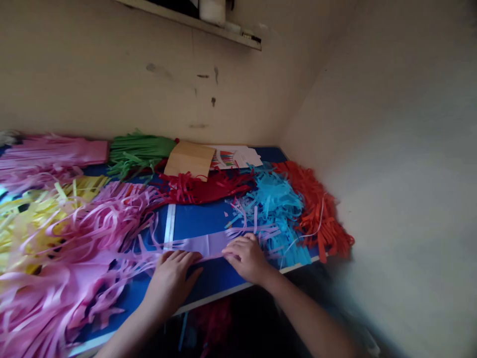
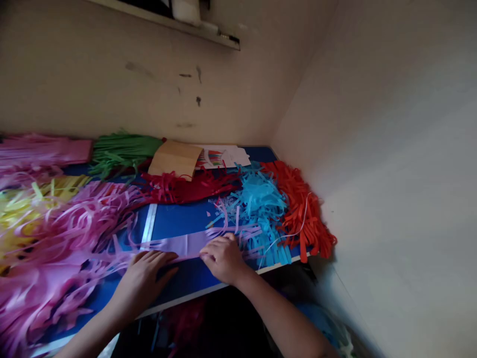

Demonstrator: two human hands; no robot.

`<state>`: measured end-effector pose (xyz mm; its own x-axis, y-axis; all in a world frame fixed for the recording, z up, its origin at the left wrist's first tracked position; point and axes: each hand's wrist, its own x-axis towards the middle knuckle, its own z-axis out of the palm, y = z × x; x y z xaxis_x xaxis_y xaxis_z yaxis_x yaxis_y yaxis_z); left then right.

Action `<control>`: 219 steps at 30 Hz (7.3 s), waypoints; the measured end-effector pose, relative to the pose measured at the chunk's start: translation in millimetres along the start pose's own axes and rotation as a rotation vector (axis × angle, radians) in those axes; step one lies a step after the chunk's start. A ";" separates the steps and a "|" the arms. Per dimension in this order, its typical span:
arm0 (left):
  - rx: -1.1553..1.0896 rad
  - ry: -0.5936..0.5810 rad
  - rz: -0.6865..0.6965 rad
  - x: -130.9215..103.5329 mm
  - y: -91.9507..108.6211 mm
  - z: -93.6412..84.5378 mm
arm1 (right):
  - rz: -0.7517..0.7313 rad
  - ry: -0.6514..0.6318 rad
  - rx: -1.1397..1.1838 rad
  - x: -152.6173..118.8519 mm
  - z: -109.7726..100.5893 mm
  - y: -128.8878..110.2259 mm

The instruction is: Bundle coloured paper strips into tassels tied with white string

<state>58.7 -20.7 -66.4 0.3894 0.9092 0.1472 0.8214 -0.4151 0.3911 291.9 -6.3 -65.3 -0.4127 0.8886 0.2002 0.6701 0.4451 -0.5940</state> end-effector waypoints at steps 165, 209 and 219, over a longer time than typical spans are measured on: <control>0.298 0.166 0.342 20.7 -32.7 -10.5 | -0.400 -0.037 -0.509 49.7 22.7 1.0; -0.017 0.484 0.609 -9.5 24.0 -70.7 | 0.494 -0.253 1.422 11.6 -12.7 -76.2; -0.483 0.433 0.099 -24.1 64.7 -44.5 | 0.466 0.023 1.563 2.1 0.4 -87.9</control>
<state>83.8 -68.1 -4.2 0.1680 0.8399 0.5161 0.4716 -0.5282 0.7061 231.9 -43.6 -13.0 -0.3461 0.9143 -0.2103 -0.5211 -0.3738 -0.7673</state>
